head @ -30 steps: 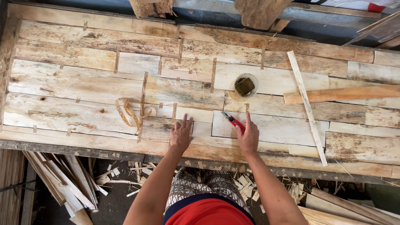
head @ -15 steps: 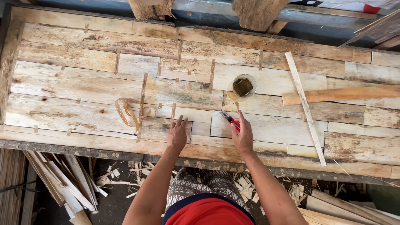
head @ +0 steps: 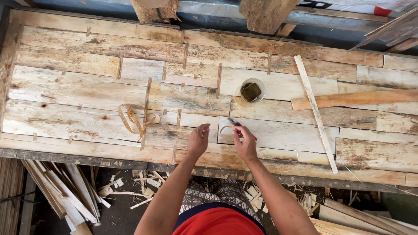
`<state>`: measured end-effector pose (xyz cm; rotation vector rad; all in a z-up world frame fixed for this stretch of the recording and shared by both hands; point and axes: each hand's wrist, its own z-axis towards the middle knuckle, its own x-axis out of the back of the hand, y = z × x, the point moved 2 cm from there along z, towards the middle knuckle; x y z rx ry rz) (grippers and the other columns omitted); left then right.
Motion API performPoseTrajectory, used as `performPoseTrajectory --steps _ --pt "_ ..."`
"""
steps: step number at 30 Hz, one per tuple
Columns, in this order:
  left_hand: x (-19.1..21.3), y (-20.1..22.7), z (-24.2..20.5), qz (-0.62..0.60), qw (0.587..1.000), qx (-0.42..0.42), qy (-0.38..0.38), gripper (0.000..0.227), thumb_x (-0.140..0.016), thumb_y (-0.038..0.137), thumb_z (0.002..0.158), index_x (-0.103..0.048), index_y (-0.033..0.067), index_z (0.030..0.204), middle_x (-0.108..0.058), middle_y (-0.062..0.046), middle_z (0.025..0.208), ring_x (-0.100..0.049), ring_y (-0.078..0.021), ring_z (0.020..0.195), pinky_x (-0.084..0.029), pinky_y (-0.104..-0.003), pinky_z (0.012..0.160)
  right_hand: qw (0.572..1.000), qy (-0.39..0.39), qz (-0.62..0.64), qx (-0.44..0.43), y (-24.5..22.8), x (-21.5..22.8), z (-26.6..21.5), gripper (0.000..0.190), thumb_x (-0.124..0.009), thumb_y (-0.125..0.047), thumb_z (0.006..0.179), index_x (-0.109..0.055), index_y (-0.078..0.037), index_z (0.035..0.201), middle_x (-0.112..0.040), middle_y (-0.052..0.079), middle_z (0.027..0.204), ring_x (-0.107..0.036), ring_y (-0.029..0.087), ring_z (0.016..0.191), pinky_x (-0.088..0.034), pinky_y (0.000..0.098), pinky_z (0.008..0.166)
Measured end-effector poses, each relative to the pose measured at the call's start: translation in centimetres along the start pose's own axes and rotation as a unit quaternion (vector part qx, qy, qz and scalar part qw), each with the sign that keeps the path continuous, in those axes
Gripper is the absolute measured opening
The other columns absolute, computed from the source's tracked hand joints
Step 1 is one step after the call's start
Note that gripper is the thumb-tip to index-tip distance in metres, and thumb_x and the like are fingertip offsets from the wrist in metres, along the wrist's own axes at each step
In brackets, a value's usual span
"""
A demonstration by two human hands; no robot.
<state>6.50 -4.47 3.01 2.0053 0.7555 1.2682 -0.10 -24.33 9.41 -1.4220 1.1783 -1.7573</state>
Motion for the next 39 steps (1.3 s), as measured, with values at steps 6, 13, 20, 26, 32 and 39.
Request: performPoseTrajectory --steps 6,13,20,26,32,39 --pt "-1.6 2.5 -1.3 -0.059 0.997 0.031 -0.045 0.043 -0.066 0.044 0.097 -0.071 0.0083 0.120 -0.078 -0.011 0.103 -0.076 -0.0222 0.089 -0.060 -0.038 0.079 1.000 0.015 -0.006 -0.019 1.1 0.2 0.0 0.018 -0.067 -0.014 0.100 -0.067 0.000 0.110 -0.070 0.008 0.091 -0.065 0.013 0.073 -0.055 0.0279 0.067" --pt "-3.8 2.4 -1.0 -0.056 0.997 0.021 -0.056 0.042 -0.076 0.043 0.086 -0.074 0.0076 0.109 -0.078 -0.007 0.095 -0.075 -0.0194 0.082 -0.058 -0.036 0.073 0.998 0.024 0.011 -0.059 1.0 0.9 0.4 0.018 -0.067 -0.016 0.100 -0.067 0.000 0.109 -0.072 0.007 0.088 -0.065 0.010 0.071 -0.054 0.0270 0.063" --pt "-5.4 2.8 -0.1 -0.097 0.994 0.008 -0.046 0.024 -0.072 0.027 0.091 -0.075 0.0036 0.093 -0.075 -0.009 0.074 -0.070 -0.0178 0.065 -0.055 -0.033 0.063 0.997 0.047 0.005 -0.062 1.6 2.0 1.9 0.016 -0.068 -0.015 0.100 -0.068 0.000 0.106 -0.073 0.008 0.086 -0.067 0.012 0.072 -0.054 0.0288 0.066" --pt "-6.4 2.3 -0.2 -0.117 0.988 0.032 -0.094 0.023 -0.073 0.024 0.089 -0.074 0.0002 0.090 -0.073 -0.008 0.073 -0.066 -0.0142 0.064 -0.053 -0.032 0.062 0.996 0.044 -0.064 -0.032 2.8 2.2 3.9 0.013 -0.071 -0.015 0.096 -0.073 -0.002 0.098 -0.075 0.009 0.092 -0.072 0.019 0.074 -0.056 0.0316 0.067" --pt "-5.7 3.7 0.0 -0.144 0.975 0.092 -0.141 0.024 -0.072 0.024 0.089 -0.073 -0.0007 0.090 -0.072 -0.005 0.073 -0.061 -0.0112 0.064 -0.051 -0.031 0.060 0.993 0.029 -0.104 -0.038 4.1 2.0 5.3 0.013 -0.073 -0.018 0.094 -0.077 -0.006 0.098 -0.077 0.008 0.094 -0.073 0.021 0.075 -0.057 0.0337 0.065" --pt "-6.2 1.6 0.1 -0.165 0.970 0.159 -0.082 0.023 -0.070 0.023 0.089 -0.075 0.0004 0.091 -0.072 -0.007 0.074 -0.062 -0.0134 0.064 -0.051 -0.033 0.060 0.987 -0.059 -0.144 0.030 4.3 -0.7 7.7 0.010 -0.075 -0.017 0.090 -0.079 -0.009 0.093 -0.077 0.008 0.090 -0.071 0.026 0.080 -0.055 0.0385 0.071"
